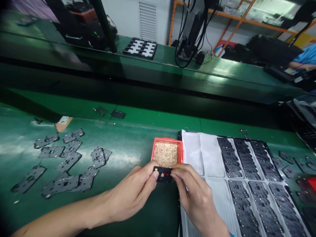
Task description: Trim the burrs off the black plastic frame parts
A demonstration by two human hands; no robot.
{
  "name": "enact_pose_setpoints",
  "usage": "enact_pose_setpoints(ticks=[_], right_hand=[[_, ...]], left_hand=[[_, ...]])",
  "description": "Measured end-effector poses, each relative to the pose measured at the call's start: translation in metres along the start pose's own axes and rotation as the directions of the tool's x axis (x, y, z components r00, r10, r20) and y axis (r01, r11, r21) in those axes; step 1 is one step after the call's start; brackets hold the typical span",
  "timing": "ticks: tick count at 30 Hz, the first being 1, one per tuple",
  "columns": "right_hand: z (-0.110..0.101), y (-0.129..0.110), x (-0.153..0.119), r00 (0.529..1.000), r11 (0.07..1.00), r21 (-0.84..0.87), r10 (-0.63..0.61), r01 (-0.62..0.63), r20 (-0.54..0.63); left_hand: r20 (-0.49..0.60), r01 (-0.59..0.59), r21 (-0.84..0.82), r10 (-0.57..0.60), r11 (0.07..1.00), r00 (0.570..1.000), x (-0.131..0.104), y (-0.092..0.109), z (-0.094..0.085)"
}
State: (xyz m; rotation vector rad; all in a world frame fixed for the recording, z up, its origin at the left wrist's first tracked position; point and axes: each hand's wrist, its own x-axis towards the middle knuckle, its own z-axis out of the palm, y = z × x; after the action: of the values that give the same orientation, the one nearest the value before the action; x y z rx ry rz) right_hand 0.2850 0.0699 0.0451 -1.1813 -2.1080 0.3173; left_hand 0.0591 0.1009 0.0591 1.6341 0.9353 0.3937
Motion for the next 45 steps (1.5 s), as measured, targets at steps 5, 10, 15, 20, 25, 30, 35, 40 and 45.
enact_pose_setpoints(ticks=[5,10,15,20,25,30,35,40,45], right_hand=[[0.002,0.0,0.004,0.999,1.0,0.028,0.01,-0.011,0.048],[0.003,0.004,0.002,0.994,0.999,0.048,0.008,-0.013,0.107],[-0.006,0.007,-0.001,0.984,0.996,0.079,0.03,-0.045,0.177],[-0.015,0.01,-0.004,0.979,0.994,0.051,0.083,-0.094,0.185],[-0.013,0.008,-0.006,0.993,0.999,0.017,0.04,-0.042,0.107],[-0.009,0.006,0.0,0.991,0.999,-0.031,-0.026,0.03,0.13],[-0.013,0.006,0.003,0.984,0.999,0.011,-0.051,0.05,0.171],[-0.018,0.009,-0.003,0.981,0.994,0.069,-0.097,0.087,0.169],[-0.021,0.012,-0.006,0.977,0.991,0.093,-0.108,0.093,0.183]], left_hand=[[0.026,-0.034,0.023,0.034,0.999,0.999,-0.003,0.005,-0.002],[0.003,-0.039,-0.049,0.039,0.998,0.999,-0.003,0.002,0.0],[-0.031,-0.048,-0.064,0.046,0.997,0.998,-0.003,-0.006,0.002],[-0.05,-0.005,-0.042,0.003,0.999,0.999,-0.004,-0.01,0.0],[-0.055,0.005,-0.01,-0.006,1.0,0.998,-0.004,-0.011,0.001],[-0.027,-0.01,-0.004,0.01,1.0,1.0,-0.004,-0.006,0.002],[0.003,-0.039,-0.07,0.039,0.997,0.999,-0.005,0.0,-0.002],[-0.045,-0.08,-0.152,0.074,0.985,0.996,-0.006,0.0,0.0],[-0.051,-0.112,-0.265,0.102,0.958,0.994,-0.007,-0.004,0.008]])
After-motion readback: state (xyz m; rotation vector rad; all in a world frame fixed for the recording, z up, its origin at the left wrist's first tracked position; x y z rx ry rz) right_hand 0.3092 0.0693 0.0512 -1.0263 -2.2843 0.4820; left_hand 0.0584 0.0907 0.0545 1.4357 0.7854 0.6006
